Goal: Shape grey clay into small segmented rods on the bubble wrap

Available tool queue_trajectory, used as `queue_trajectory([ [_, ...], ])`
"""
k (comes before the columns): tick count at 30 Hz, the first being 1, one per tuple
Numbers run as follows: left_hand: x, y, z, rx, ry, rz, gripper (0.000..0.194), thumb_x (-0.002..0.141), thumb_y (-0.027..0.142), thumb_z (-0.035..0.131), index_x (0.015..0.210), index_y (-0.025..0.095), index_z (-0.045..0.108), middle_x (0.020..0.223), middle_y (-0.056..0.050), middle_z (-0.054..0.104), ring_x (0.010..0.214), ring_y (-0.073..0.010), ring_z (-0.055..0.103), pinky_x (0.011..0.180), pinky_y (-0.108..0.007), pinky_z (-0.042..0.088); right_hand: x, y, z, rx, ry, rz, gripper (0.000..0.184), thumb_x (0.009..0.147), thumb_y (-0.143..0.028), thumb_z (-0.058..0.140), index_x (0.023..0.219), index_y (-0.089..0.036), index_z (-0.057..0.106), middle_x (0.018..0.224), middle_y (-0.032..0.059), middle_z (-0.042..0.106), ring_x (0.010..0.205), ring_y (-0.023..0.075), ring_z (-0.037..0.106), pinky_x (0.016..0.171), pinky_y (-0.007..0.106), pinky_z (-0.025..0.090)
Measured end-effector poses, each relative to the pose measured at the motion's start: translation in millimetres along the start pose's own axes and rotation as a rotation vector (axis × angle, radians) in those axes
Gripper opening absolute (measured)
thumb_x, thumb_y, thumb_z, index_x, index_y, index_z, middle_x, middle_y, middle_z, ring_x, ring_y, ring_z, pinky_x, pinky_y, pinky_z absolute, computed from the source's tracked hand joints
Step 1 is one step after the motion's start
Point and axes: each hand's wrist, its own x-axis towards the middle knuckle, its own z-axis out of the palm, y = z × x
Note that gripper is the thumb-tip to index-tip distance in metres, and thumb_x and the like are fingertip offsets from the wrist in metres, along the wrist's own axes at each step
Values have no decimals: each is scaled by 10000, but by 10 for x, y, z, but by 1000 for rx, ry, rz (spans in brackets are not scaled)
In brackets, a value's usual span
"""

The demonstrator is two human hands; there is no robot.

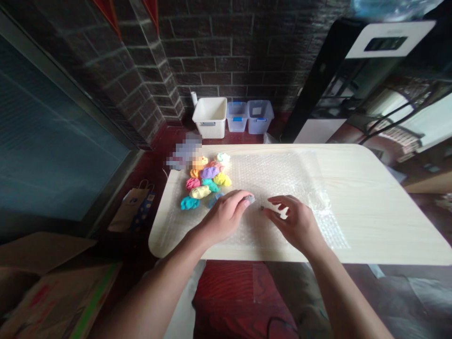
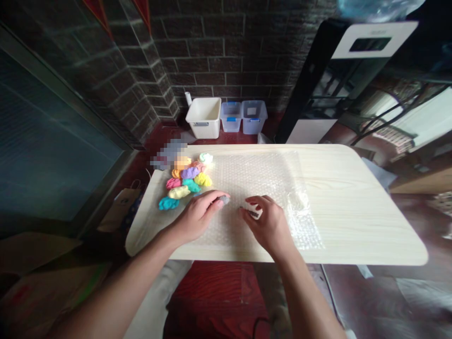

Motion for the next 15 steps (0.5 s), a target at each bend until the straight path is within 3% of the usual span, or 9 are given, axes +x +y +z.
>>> queue_trajectory([
  [2,-7,19,2,-25,-26,-18,240,1070,225,455,1175,191,669,1178,-87,755,1110,-225,697,971,-356,521,-30,-106,-13,192,-1,-3,281,947,-404,702,1109,-189,783,980,110,810,799,244,761,676,360,602],
  [5,-6,87,-6,-65,-61,-34,248,1072,262,454,1164,186,672,1154,-87,755,1070,-226,698,932,-346,515,-60,-202,1,367,-27,-3,296,955,-407,719,1157,-202,787,1041,110,828,857,245,788,722,355,633],
  [11,-7,210,-42,-220,-123,-105,313,1072,367,451,1114,157,680,894,-47,719,811,-178,658,741,-287,479,-91,-244,28,406,-33,-106,174,953,-315,740,1081,-233,826,1013,81,833,875,238,796,793,363,634],
  [15,-49,189,-25,-441,-144,-200,312,1044,412,496,1111,160,667,839,-23,682,669,-126,593,607,-237,444,-122,-340,-24,355,-29,-185,135,962,-272,726,1037,-231,831,935,59,837,829,222,788,772,351,607],
])
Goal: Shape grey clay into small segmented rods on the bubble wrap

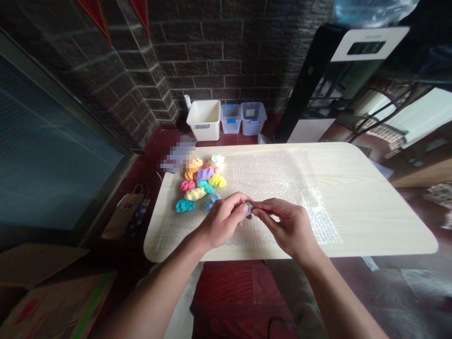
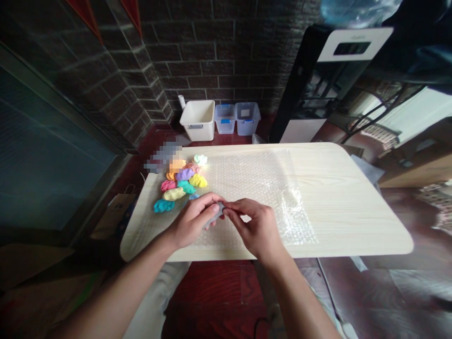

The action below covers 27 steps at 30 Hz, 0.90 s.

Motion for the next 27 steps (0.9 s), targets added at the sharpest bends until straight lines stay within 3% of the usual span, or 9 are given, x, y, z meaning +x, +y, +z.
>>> queue_trajectory([
  [4,-15,18,-23,-219,-46,-140,312,987,425,553,1050,141,664,807,-32,680,567,-99,543,465,-197,373,-4,-99,3,-102,-50,-19,156,988,-230,664,967,-220,818,846,43,821,756,202,764,715,332,573],
  [7,-11,79,-68,-253,-94,-203,319,944,421,601,1052,129,671,795,-36,685,531,-91,530,423,-187,346,-14,-118,19,-151,-53,-50,163,991,-200,625,972,-199,786,840,53,805,743,197,753,696,319,565],
  [12,5,119,-136,-235,-120,-227,325,920,405,658,1073,120,686,820,-42,696,547,-84,536,431,-180,371,9,-108,15,-57,-99,-53,137,1007,-213,623,1033,-202,758,905,59,802,803,193,763,751,309,586],
  [19,52,121,-178,-303,-121,-266,329,899,375,685,1098,114,664,788,-52,721,505,-76,504,407,-175,335,95,-103,-16,-73,-113,-43,74,977,-198,674,946,-215,739,839,30,800,745,179,752,716,283,573],
  [27,41,184,-177,-216,-119,-201,284,890,339,689,1045,102,702,782,-55,708,554,-85,541,482,-190,382,53,-179,9,-11,-150,24,47,940,-208,680,952,-191,721,876,65,790,772,201,744,719,311,601],
])
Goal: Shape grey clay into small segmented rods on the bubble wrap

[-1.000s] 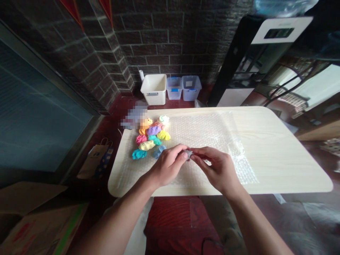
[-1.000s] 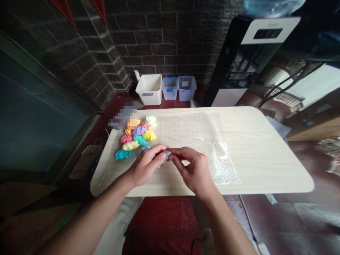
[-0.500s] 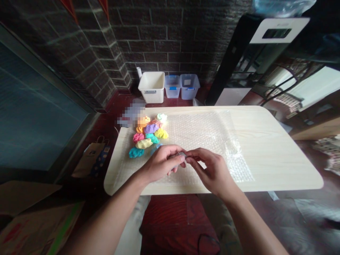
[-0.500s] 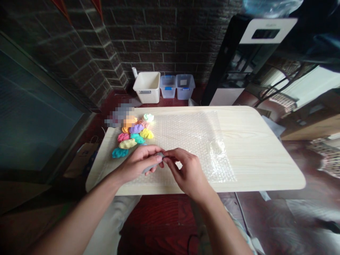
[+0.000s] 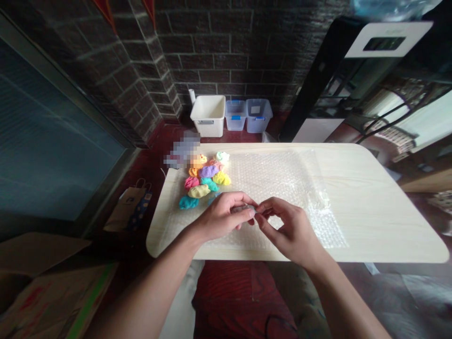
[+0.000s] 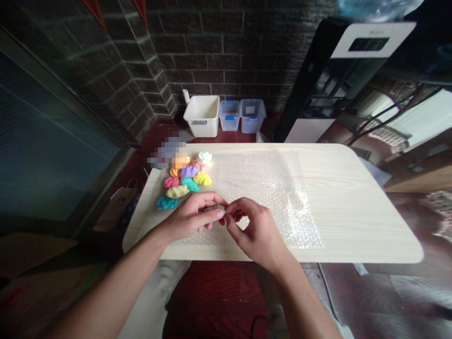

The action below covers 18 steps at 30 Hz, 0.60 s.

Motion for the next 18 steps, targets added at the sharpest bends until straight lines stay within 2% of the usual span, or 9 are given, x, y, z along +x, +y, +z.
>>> queue_trajectory([
  [4,-8,3,0,8,32,42,266,889,313,690,1066,115,706,797,-55,717,605,-112,589,526,-208,420,-14,45,2,65,30,60,157,965,-294,692,1049,-192,778,928,92,824,809,230,788,749,345,642],
  [8,-5,-16,-13,32,76,90,291,899,311,689,1110,111,706,886,-82,756,651,-132,637,566,-231,465,-5,47,20,-20,88,118,194,963,-344,694,979,-213,836,843,84,831,732,235,791,660,332,645],
  [13,-25,-39,-51,242,132,232,254,905,233,673,1128,143,754,1105,-97,795,972,-216,732,819,-300,549,41,-25,61,59,78,183,255,935,-385,710,1008,-179,840,854,103,834,713,237,784,620,317,638],
  [18,-65,-65,-79,425,162,316,247,903,183,661,1122,179,775,1103,-68,814,1012,-225,748,869,-315,547,87,-7,101,128,52,216,269,885,-423,753,908,-168,834,737,80,804,627,219,745,564,307,601],
])
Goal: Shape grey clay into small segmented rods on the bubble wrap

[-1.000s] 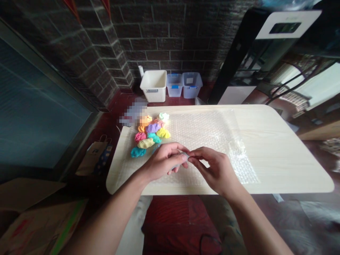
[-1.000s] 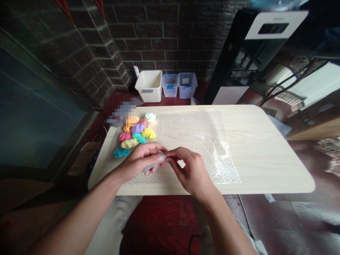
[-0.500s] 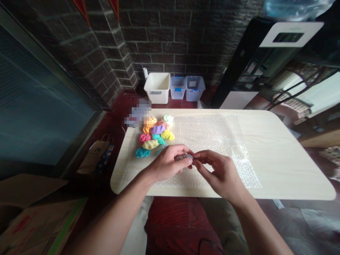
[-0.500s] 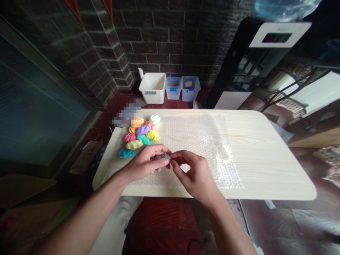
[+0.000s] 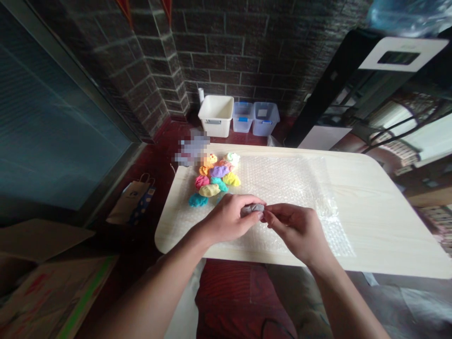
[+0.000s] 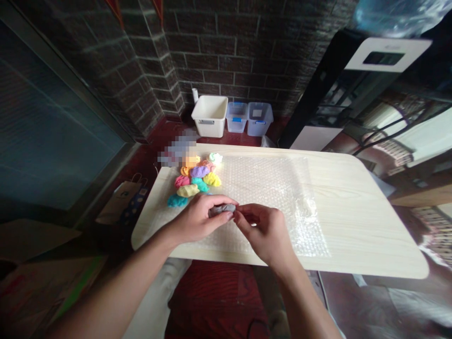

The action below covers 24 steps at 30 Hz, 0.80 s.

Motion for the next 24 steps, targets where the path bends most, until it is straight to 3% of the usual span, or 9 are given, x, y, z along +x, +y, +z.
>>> queue_trajectory([
  [5,-29,-36,-4,122,16,28,226,923,173,633,1100,189,771,1028,-56,821,950,-214,755,821,-310,530,66,133,116,63,48,27,244,831,-397,780,780,-158,779,680,74,770,562,188,683,514,290,544],
  [9,-35,-72,-18,161,30,34,209,906,152,627,1065,194,756,988,-32,802,892,-186,726,783,-285,506,108,177,186,111,41,48,205,811,-357,805,799,-157,762,695,62,756,585,171,670,526,273,525],
  [15,-11,-34,-32,106,-7,10,142,926,205,642,1041,188,724,906,-5,750,819,-155,665,729,-256,470,107,165,91,289,-15,68,253,819,-406,827,825,-158,776,702,59,755,630,173,685,614,302,577],
  [18,7,-12,9,126,-12,23,135,937,227,640,1031,189,729,869,4,733,777,-143,639,705,-252,443,66,167,33,235,-10,42,228,847,-386,802,836,-161,767,712,61,755,641,175,692,611,294,577],
  [24,49,-24,142,124,-39,-56,145,938,233,592,891,161,709,745,20,650,682,-124,560,626,-249,367,-27,181,-4,-104,44,-90,72,869,-252,713,843,-184,715,731,45,736,625,166,684,490,226,518],
])
